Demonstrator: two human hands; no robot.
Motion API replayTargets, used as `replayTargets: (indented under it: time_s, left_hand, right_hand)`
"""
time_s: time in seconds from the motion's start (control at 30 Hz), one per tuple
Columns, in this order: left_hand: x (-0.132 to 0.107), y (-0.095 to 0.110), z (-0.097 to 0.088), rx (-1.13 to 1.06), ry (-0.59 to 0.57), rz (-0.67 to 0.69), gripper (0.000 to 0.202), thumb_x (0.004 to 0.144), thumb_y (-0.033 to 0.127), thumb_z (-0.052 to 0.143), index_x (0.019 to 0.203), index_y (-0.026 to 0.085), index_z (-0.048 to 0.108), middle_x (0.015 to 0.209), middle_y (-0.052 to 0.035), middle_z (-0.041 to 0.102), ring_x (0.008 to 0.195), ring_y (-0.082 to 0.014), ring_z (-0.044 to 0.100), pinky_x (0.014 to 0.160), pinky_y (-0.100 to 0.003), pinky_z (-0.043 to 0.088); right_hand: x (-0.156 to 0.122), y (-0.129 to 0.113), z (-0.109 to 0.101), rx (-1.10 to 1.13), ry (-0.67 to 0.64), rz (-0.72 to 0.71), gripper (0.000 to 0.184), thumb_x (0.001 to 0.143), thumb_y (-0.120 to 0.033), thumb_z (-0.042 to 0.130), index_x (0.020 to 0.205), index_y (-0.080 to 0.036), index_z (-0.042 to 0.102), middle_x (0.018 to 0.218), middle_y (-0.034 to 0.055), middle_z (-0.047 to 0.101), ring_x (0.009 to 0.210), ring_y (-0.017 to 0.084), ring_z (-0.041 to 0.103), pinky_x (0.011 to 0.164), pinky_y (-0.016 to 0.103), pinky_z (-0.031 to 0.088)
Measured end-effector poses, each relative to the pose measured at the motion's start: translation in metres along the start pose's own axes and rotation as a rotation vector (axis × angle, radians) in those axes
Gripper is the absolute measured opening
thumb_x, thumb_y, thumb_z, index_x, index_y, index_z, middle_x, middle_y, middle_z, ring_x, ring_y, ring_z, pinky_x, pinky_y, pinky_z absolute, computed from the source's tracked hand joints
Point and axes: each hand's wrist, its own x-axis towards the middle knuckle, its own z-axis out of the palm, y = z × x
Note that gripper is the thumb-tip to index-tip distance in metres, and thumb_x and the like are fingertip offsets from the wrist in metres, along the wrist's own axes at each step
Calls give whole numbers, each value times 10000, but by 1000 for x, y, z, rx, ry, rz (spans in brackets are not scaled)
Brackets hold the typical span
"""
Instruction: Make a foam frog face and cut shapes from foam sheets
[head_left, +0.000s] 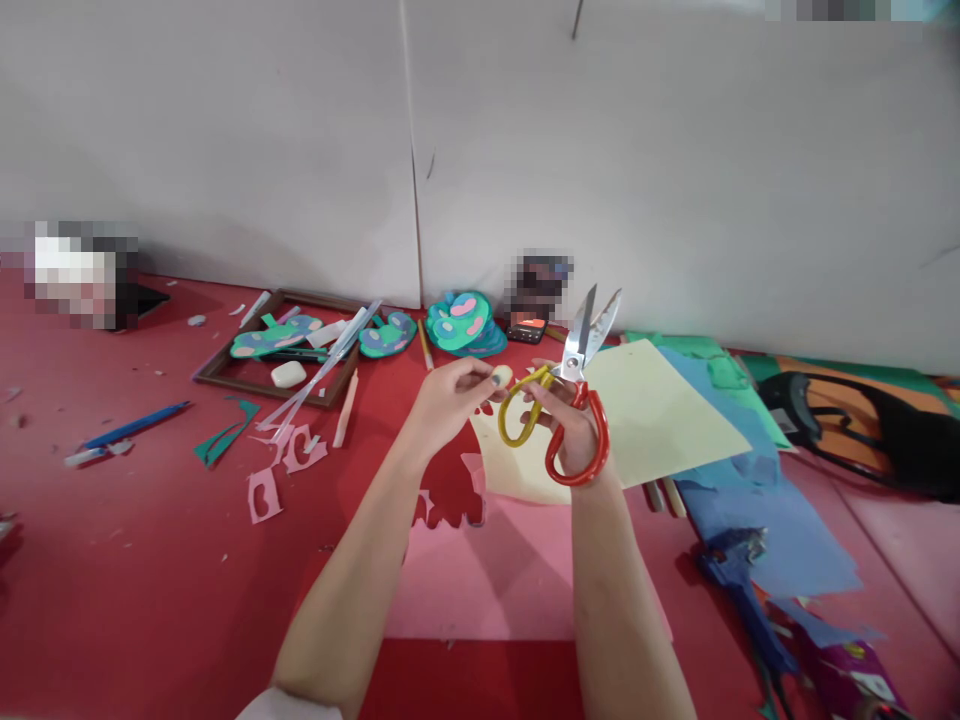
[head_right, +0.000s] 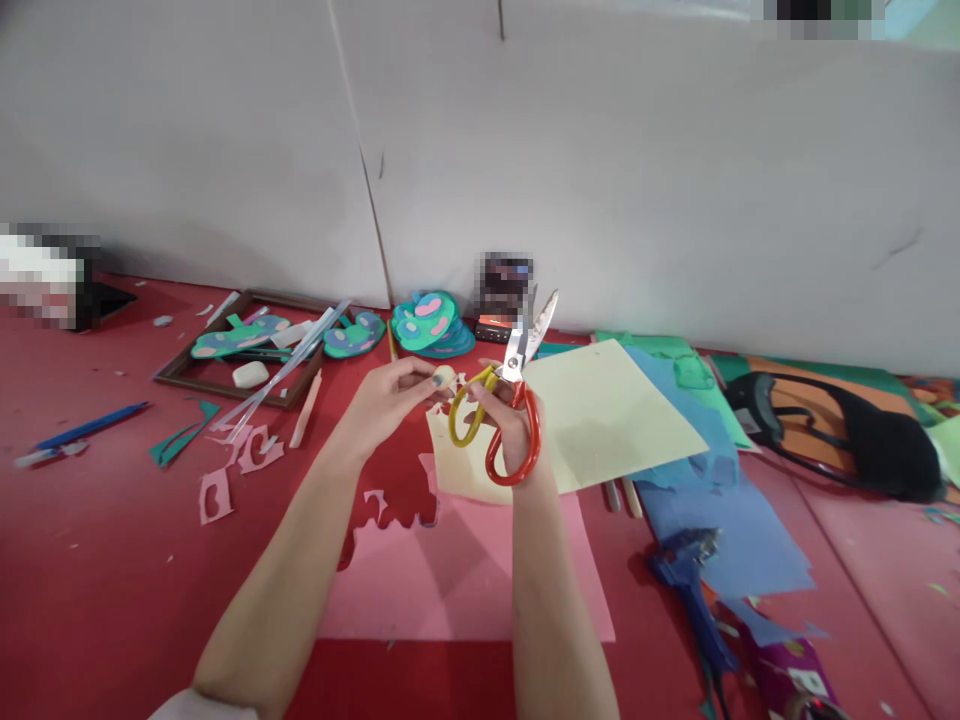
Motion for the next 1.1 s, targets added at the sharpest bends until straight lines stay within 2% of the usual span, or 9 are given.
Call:
replayTargets:
  time_s: [0.17,0.3,0.6,1.1]
  left_hand:
    - [-1,-2,2,-6,-165,-3,191,774,342,604,837,163,629,817,-46,683,807,-183,670,760,-301,514]
    - [0,-5,3,13,-227,-25,211,762,366,619,833,167,633,811,-45,686,805,-184,667,751,-302,515]
    - [0,-9,1,31,-244,-11,221,767,367,613,856,165,633,822,-46,682,810,-188,664,743,-297,513]
    - [0,-8,4,69,-183,19,200,782,348,577,854,168,631,839,-49,675,806,-176,648,746,-291,498]
  right_hand:
    - [-1,-1,2,-44,-19,-32,443,709,-345,682,1128,-240,583,871,12,639,753,164,615,610,302,557]
    - [-3,-4,3,-82,-48,-45,456,730,-370,662,1158,-248,562,881,14,638,765,178,629,635,323,564]
    - [-4,-3,2,-134,-111,-62,477,747,-319,656,1203,-263,529,929,20,634,814,187,633,707,353,559]
    - [-3,-4,1,-159,-96,-68,445,736,-323,657,1163,-251,557,904,14,625,776,170,628,668,322,557]
